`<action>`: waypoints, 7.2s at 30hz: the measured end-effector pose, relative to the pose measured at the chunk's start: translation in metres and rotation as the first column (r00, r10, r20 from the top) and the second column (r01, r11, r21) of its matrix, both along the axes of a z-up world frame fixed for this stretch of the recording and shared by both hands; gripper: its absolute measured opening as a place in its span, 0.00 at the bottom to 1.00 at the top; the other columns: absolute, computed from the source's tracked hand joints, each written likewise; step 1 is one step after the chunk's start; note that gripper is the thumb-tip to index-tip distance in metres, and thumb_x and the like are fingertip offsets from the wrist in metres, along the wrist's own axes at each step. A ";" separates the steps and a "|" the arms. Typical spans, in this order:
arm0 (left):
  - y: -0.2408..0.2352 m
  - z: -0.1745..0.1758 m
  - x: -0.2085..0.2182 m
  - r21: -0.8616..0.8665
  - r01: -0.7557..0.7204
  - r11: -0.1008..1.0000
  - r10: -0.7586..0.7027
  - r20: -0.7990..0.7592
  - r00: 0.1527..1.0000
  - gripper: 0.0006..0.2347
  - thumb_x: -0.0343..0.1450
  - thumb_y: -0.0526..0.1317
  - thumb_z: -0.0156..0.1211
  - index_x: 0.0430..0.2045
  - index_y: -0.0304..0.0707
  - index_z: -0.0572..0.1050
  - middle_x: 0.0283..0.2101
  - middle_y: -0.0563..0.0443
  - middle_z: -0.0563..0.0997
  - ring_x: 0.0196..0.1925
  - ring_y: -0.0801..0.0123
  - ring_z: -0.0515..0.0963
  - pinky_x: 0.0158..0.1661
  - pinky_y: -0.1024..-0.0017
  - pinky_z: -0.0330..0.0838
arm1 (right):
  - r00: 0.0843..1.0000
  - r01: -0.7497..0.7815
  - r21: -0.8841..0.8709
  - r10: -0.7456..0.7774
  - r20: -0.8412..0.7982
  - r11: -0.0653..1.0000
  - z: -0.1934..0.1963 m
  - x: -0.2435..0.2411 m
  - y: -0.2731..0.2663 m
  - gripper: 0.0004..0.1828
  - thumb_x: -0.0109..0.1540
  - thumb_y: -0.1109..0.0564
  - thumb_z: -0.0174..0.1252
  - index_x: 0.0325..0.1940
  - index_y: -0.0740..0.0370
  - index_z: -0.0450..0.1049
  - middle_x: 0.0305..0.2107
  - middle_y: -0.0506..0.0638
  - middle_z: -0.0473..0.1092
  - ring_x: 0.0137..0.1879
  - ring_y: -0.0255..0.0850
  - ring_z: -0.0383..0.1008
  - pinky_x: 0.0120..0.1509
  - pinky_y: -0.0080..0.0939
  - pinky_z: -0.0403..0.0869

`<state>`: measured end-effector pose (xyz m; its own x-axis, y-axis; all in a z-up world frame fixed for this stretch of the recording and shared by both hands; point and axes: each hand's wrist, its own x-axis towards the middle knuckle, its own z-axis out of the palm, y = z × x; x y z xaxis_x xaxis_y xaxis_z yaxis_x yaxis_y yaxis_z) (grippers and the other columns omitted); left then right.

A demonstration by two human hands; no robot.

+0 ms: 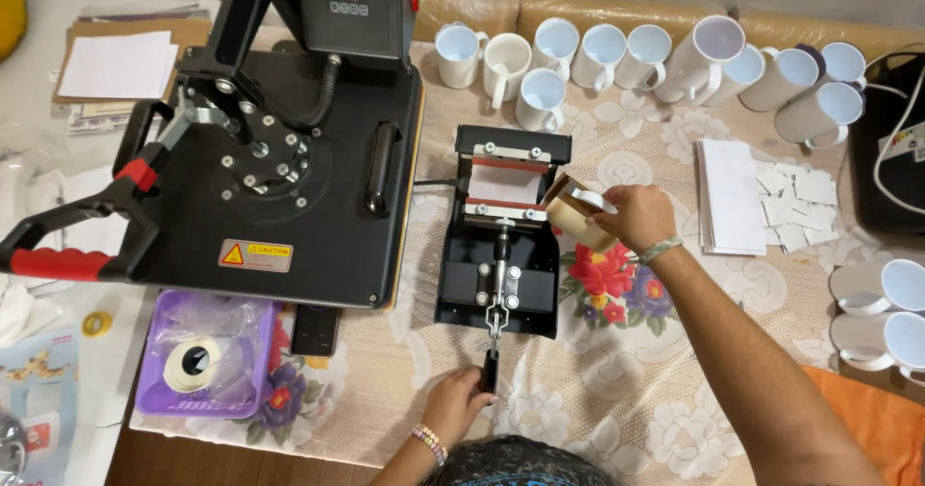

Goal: The person wraps a brown paper sleeve around a white mug, then places the mug into a mug press machine. They secure the mug in the press and operate the handle to clamp it in place. The person uses an orange cloth to hold the handle while operating the press.

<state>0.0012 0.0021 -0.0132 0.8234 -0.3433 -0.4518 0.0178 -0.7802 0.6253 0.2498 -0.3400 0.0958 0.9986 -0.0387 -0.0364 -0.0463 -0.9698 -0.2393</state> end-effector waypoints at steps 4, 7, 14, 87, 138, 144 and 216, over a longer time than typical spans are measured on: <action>0.004 0.003 0.003 -0.059 -0.004 0.998 0.005 0.017 1.000 0.13 0.68 0.51 0.67 0.30 0.47 0.72 0.32 0.56 0.79 0.36 0.71 0.78 0.38 0.71 0.76 | 0.997 0.014 -0.015 -0.015 -0.075 1.000 0.007 0.005 0.009 0.24 0.52 0.40 0.73 0.46 0.52 0.83 0.33 0.46 0.81 0.36 0.39 0.78 0.35 0.41 0.77; 0.005 0.000 0.002 -0.091 0.001 0.996 0.002 0.033 0.999 0.14 0.69 0.51 0.68 0.29 0.47 0.70 0.31 0.55 0.79 0.33 0.66 0.78 0.34 0.66 0.72 | 0.999 -0.029 -0.031 0.029 -0.019 0.999 -0.002 0.008 0.007 0.26 0.48 0.35 0.74 0.42 0.49 0.84 0.29 0.46 0.80 0.36 0.45 0.78 0.35 0.46 0.73; 0.005 -0.007 -0.001 -0.095 0.005 0.995 -0.001 0.038 0.999 0.14 0.69 0.52 0.68 0.30 0.47 0.69 0.29 0.55 0.77 0.31 0.69 0.76 0.33 0.69 0.72 | 0.994 -0.055 -0.069 0.048 -0.103 0.996 0.010 0.011 0.026 0.20 0.51 0.38 0.73 0.42 0.47 0.84 0.24 0.44 0.79 0.29 0.41 0.75 0.29 0.42 0.71; 0.006 0.028 0.006 0.084 0.458 0.885 -0.122 0.991 0.055 0.15 0.77 0.55 0.57 0.28 0.48 0.73 0.52 0.53 0.81 0.63 0.62 0.77 0.67 0.70 0.63 | 0.940 -0.340 -0.164 0.340 -0.027 0.926 -0.004 0.071 0.136 0.12 0.55 0.71 0.53 0.29 0.57 0.77 0.22 0.56 0.72 0.30 0.54 0.73 0.32 0.54 0.74; 0.000 0.180 0.309 -0.288 -0.236 0.928 0.353 0.883 0.310 0.10 0.74 0.45 0.46 0.39 0.41 0.74 0.35 0.47 0.78 0.33 0.60 0.77 0.28 0.64 0.71 | 0.998 0.035 -0.153 -0.041 -0.038 0.988 -0.156 -0.205 -0.046 0.40 0.68 0.35 0.23 0.79 0.59 0.35 0.78 0.53 0.32 0.81 0.48 0.30 0.80 0.54 0.38; 0.044 0.186 0.386 0.121 -0.454 0.883 0.131 0.864 0.486 0.33 0.72 0.47 0.62 0.69 0.31 0.54 0.49 0.38 0.76 0.51 0.50 0.74 0.53 0.55 0.69 | 0.996 0.091 -0.092 -0.088 0.031 0.992 -0.155 -0.206 -0.042 0.41 0.66 0.33 0.27 0.78 0.57 0.43 0.77 0.50 0.39 0.82 0.45 0.35 0.81 0.52 0.39; -0.084 0.090 0.261 -0.461 -0.579 0.672 0.648 0.744 0.161 0.10 0.61 0.41 0.68 0.16 0.38 0.73 0.12 0.44 0.72 0.21 0.51 0.80 0.24 0.60 0.72 | 0.868 0.425 -0.106 -0.438 -0.232 0.899 -0.103 -0.341 -0.274 0.60 0.45 0.22 0.65 0.71 0.57 0.60 0.56 0.57 0.69 0.63 0.58 0.72 0.61 0.57 0.75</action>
